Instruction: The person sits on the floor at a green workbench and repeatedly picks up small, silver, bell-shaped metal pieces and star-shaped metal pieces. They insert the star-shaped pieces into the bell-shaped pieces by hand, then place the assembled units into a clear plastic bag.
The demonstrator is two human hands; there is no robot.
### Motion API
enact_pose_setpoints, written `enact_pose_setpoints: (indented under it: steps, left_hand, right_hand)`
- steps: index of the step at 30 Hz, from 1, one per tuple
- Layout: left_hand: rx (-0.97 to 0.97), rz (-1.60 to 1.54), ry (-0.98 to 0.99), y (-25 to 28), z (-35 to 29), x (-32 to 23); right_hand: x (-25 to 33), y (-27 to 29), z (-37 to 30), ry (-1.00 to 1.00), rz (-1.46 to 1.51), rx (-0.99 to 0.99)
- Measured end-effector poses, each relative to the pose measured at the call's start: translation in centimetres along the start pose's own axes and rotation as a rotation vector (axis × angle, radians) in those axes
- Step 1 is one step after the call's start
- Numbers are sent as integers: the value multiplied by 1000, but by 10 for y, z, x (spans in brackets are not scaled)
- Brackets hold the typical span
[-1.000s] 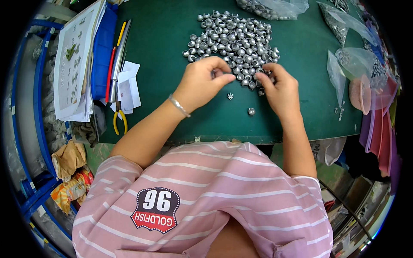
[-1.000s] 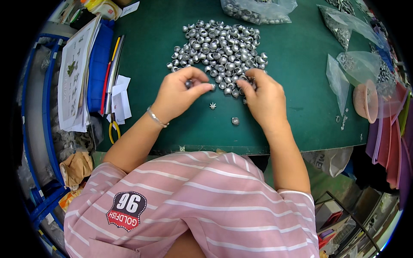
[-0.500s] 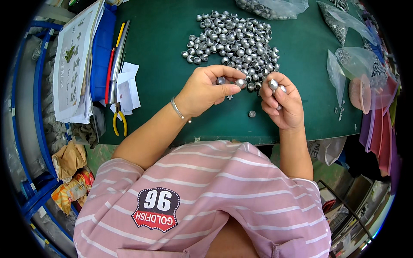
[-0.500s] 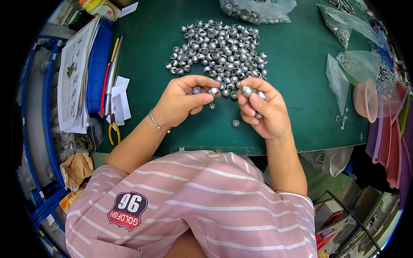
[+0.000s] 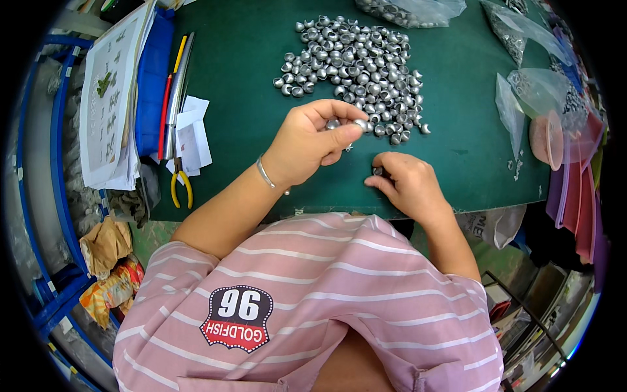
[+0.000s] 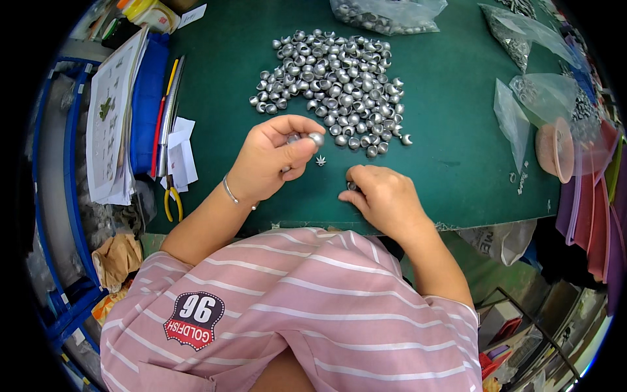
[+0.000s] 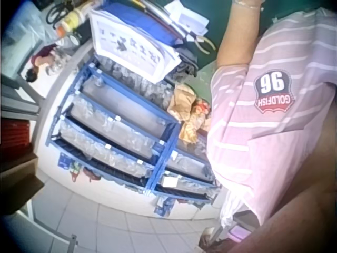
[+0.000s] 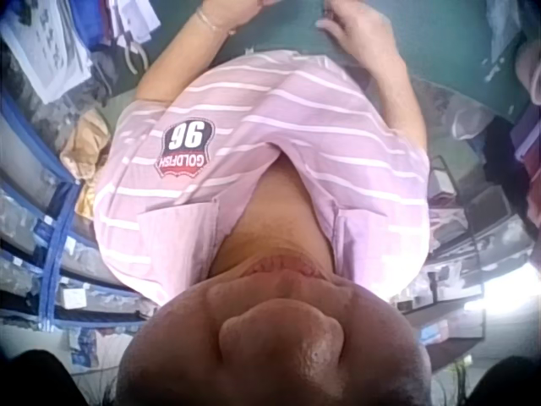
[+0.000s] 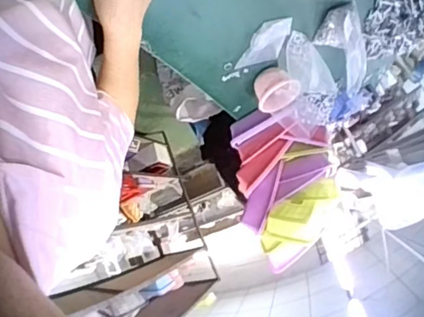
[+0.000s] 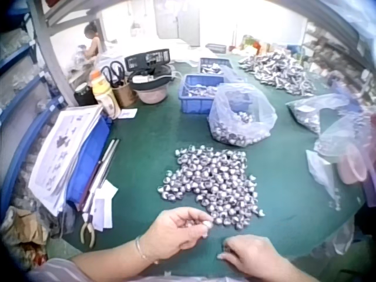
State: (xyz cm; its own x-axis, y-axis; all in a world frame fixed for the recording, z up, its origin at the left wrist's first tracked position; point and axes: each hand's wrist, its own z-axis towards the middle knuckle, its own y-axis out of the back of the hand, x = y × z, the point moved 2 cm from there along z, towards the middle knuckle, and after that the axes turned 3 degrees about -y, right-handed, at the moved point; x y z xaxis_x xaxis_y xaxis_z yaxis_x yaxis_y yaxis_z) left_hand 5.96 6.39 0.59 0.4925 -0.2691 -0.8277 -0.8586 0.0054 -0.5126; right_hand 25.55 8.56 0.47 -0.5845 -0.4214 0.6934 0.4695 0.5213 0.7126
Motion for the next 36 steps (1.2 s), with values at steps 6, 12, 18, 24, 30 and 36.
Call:
enact_pose_setpoints:
  steps: [6,12,18,24,30,36]
  left_hand:
    - [36,-429,8,9,5,-8]
    - [-86,-152,-43,12,10,-9]
    - [-230,473,-218,21,18,-15]
    - [-48,1087,-525,5,25,-5]
    - [78,1360,-681,-10,32,21]
    - [108,1163,-524,-5,27,19]
  right_hand:
    - [-20,8,0,-249,1487,101]
    - [-23,5,3,-154,1932,148]
    - [-29,19,-4,-148,1837,-199]
    - [-45,36,2,-330,336,-468]
    - [-50,25,6,-177,103,-508]
    - [-44,25,-3,-210,1713,-36]
